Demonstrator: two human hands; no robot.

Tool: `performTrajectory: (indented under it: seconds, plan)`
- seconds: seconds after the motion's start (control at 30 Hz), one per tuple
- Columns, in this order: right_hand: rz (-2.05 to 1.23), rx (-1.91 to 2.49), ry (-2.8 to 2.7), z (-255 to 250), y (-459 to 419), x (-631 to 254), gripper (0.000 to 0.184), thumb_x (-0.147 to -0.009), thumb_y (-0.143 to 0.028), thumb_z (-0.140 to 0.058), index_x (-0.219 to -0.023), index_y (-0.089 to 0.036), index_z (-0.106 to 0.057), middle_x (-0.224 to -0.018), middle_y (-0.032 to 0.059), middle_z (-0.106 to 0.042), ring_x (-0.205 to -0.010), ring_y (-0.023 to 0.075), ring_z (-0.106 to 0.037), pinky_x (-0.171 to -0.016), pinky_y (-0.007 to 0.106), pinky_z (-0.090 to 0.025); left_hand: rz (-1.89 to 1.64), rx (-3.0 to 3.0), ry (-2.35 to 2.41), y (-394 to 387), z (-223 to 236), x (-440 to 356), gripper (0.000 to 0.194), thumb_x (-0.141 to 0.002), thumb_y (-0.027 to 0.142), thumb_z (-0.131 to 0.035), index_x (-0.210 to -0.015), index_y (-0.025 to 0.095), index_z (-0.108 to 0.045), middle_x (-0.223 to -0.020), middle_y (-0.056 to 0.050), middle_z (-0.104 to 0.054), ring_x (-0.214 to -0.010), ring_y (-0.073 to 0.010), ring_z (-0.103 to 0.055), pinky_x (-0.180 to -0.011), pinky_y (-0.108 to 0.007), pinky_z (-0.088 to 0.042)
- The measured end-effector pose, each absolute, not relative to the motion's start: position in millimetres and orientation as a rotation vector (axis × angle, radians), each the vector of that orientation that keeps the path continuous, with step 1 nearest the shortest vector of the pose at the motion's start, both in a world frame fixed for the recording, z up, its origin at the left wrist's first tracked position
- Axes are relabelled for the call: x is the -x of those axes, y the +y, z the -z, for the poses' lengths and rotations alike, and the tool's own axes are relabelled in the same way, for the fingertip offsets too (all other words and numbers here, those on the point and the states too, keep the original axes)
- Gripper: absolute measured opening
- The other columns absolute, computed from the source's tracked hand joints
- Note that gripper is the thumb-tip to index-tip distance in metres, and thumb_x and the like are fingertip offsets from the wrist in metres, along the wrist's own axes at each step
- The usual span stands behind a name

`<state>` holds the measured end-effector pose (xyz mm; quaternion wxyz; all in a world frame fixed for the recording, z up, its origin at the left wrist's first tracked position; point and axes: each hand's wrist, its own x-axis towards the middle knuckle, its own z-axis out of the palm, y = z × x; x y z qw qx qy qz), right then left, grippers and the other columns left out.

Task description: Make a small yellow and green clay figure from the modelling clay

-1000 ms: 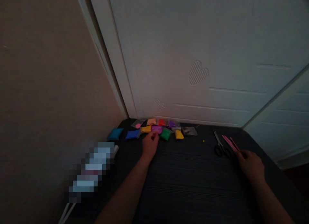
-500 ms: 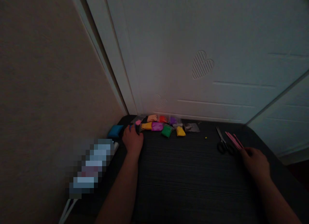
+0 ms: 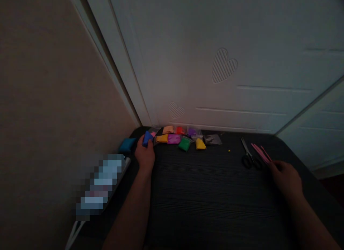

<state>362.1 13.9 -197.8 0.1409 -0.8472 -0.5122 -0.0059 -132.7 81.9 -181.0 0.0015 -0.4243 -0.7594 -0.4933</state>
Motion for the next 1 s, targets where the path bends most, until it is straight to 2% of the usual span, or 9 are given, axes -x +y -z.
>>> performTrajectory:
  seconds: [0.13,0.33,0.53,0.7,0.87,1.0]
  plan:
    - [0.02,2.44,-1.474,199,14,-362,0.043,-0.074,-0.052,-0.032,-0.088,-0.021,-0.057,-0.094,0.0079,-0.056,-0.083,0.0233,-0.052,-0.061,0.031,-0.038,1.552,1.349,-2.356,81,181,135,0.038,-0.075,0.035,-0.044,-0.109,0.018,-0.05,-0.1,-0.006,-0.059,-0.089,-0.0201,-0.055,-0.081,-0.031,-0.041]
    - [0.018,2.431,-1.457,197,14,-360,0.042,-0.073,-0.051,-0.034,-0.088,-0.02,-0.058,-0.094,0.0092,-0.056,-0.083,0.0241,-0.052,-0.062,0.033,-0.038,1.535,1.369,-2.38,81,181,135,0.039,-0.078,0.033,-0.04,-0.112,0.018,-0.046,-0.103,-0.006,-0.058,-0.091,-0.0183,-0.054,-0.081,-0.029,-0.042]
    - [0.042,2.401,-1.477,199,14,-363,0.041,-0.073,-0.049,-0.034,-0.087,-0.02,-0.059,-0.09,0.0087,-0.057,-0.077,0.0237,-0.052,-0.06,0.033,-0.038,1.239,1.522,-2.297,85,186,134,0.04,-0.077,0.023,-0.039,-0.115,0.012,-0.044,-0.119,-0.012,-0.046,-0.112,-0.0207,-0.039,-0.096,-0.031,-0.028]
    - [0.054,2.407,-1.48,199,14,-361,0.04,-0.073,-0.049,-0.035,-0.086,-0.02,-0.059,-0.088,0.0076,-0.056,-0.075,0.0227,-0.052,-0.059,0.032,-0.038,1.059,1.597,-2.296,86,187,131,0.045,-0.076,0.028,-0.041,-0.116,0.009,-0.042,-0.121,-0.016,-0.042,-0.112,-0.0247,-0.037,-0.096,-0.037,-0.026]
    - [0.068,2.395,-1.493,196,13,-359,0.039,-0.073,-0.047,-0.035,-0.087,-0.019,-0.059,-0.089,0.0071,-0.056,-0.078,0.0228,-0.052,-0.062,0.032,-0.038,0.893,1.629,-2.24,78,175,113,0.049,-0.076,0.036,-0.042,-0.119,0.015,-0.039,-0.127,-0.015,-0.035,-0.118,-0.0305,-0.025,-0.094,-0.048,-0.021]
    - [0.071,2.396,-1.506,197,13,-359,0.038,-0.074,-0.046,-0.035,-0.088,-0.02,-0.059,-0.091,0.007,-0.057,-0.081,0.0231,-0.052,-0.064,0.032,-0.038,0.79,1.835,-2.08,68,163,87,0.043,-0.077,0.034,-0.041,-0.117,0.018,-0.043,-0.127,-0.012,-0.035,-0.12,-0.028,-0.023,-0.096,-0.046,-0.016]
